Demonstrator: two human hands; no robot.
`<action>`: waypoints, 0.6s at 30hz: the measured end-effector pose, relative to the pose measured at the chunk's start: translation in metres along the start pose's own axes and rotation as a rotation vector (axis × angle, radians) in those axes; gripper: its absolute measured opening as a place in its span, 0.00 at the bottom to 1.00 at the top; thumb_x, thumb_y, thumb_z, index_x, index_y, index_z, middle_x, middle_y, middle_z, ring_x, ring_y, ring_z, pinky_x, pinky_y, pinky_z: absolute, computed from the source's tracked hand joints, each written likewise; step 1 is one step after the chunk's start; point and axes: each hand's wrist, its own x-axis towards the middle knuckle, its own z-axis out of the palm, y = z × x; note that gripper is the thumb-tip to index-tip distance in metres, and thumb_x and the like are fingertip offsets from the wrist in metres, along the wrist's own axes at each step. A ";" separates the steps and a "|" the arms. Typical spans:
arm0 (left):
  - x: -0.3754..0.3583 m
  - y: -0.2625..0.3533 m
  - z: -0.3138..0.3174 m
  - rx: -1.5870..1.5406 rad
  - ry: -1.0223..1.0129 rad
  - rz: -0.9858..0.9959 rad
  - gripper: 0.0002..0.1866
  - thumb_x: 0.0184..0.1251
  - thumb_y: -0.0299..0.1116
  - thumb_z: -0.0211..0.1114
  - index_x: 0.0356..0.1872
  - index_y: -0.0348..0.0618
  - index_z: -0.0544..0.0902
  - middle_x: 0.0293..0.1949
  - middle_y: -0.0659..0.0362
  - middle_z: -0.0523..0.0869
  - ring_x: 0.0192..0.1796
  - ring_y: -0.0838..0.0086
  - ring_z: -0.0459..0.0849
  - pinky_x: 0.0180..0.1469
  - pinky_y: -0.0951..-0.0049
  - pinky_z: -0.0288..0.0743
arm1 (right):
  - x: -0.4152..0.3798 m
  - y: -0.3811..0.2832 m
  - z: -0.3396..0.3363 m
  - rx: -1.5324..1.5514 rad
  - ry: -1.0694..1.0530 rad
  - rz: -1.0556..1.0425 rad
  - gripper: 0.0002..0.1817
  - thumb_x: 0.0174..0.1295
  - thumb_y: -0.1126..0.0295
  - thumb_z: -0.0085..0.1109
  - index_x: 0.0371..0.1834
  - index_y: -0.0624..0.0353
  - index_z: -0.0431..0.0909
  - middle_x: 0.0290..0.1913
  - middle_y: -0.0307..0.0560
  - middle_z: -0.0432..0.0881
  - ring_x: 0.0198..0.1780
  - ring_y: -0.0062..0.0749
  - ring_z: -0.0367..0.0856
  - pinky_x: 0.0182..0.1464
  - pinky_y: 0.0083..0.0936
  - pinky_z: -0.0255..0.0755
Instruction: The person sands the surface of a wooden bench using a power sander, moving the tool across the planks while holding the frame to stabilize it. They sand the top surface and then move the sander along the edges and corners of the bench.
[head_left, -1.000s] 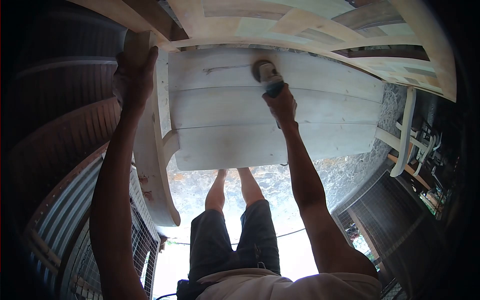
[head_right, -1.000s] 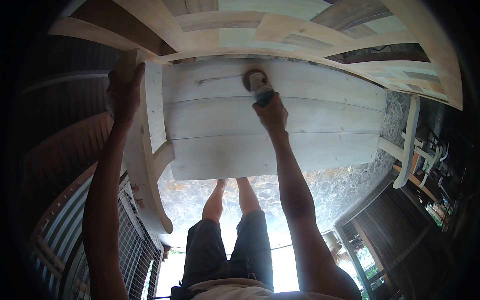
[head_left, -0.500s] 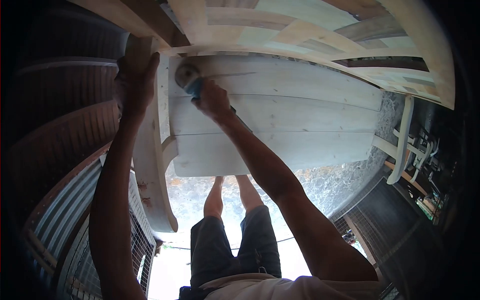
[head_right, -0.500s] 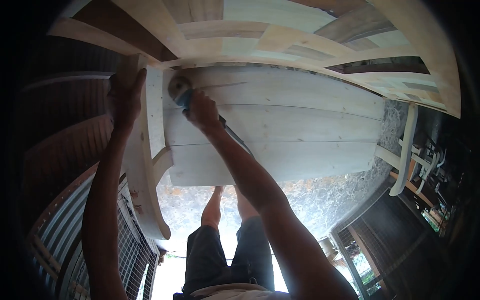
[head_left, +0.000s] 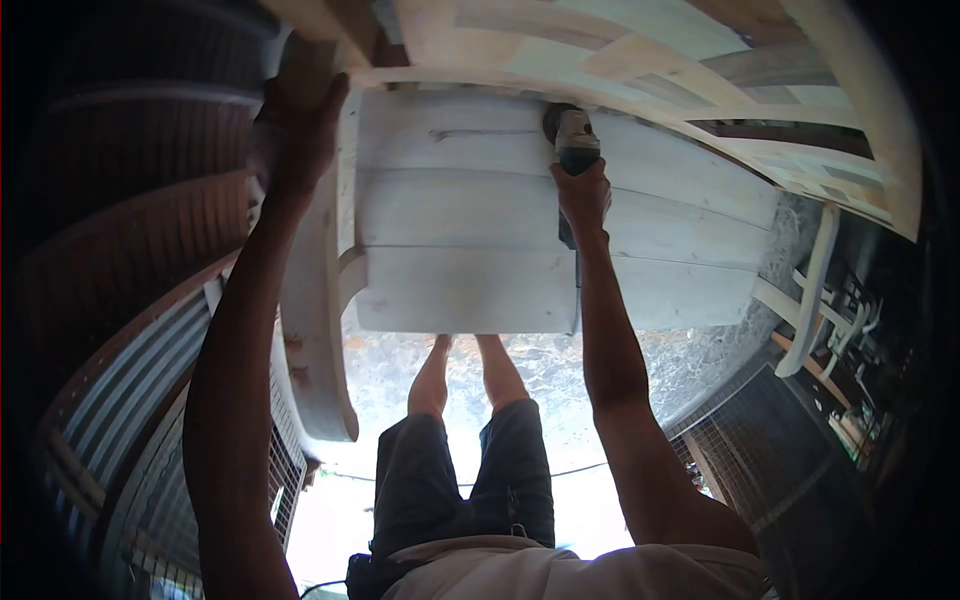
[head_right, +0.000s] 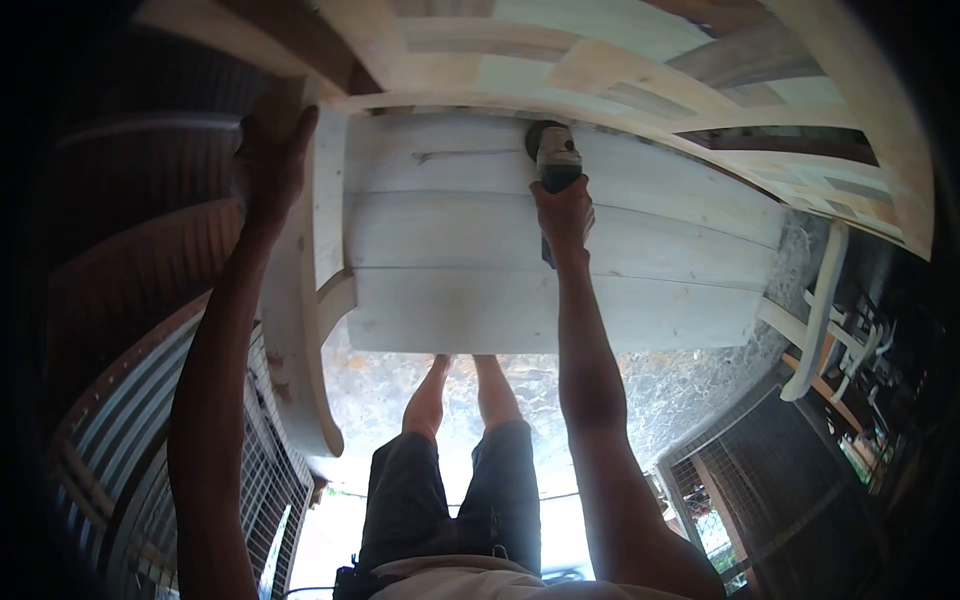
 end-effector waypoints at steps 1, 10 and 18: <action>-0.001 0.004 -0.008 -0.005 -0.037 -0.043 0.22 0.83 0.45 0.68 0.73 0.81 0.83 0.67 0.44 0.83 0.58 0.47 0.95 0.54 0.52 0.93 | -0.013 -0.011 0.004 0.015 -0.072 -0.025 0.37 0.59 0.49 0.78 0.61 0.64 0.75 0.50 0.67 0.92 0.53 0.68 0.93 0.59 0.58 0.85; -0.005 -0.007 -0.012 0.346 0.057 0.348 0.24 0.81 0.48 0.69 0.75 0.79 0.82 0.64 0.44 0.83 0.54 0.44 0.96 0.50 0.51 0.92 | -0.144 -0.097 0.135 -0.163 -0.273 -0.719 0.32 0.57 0.57 0.86 0.54 0.61 0.75 0.46 0.58 0.86 0.47 0.56 0.93 0.49 0.50 0.91; -0.003 0.011 -0.013 -0.091 0.243 0.069 0.38 0.64 0.63 0.81 0.58 0.43 0.78 0.43 0.42 0.94 0.45 0.46 0.95 0.43 0.46 0.89 | -0.195 -0.058 0.136 -0.205 -0.338 -0.784 0.32 0.54 0.59 0.89 0.53 0.61 0.76 0.44 0.55 0.86 0.45 0.52 0.94 0.46 0.46 0.93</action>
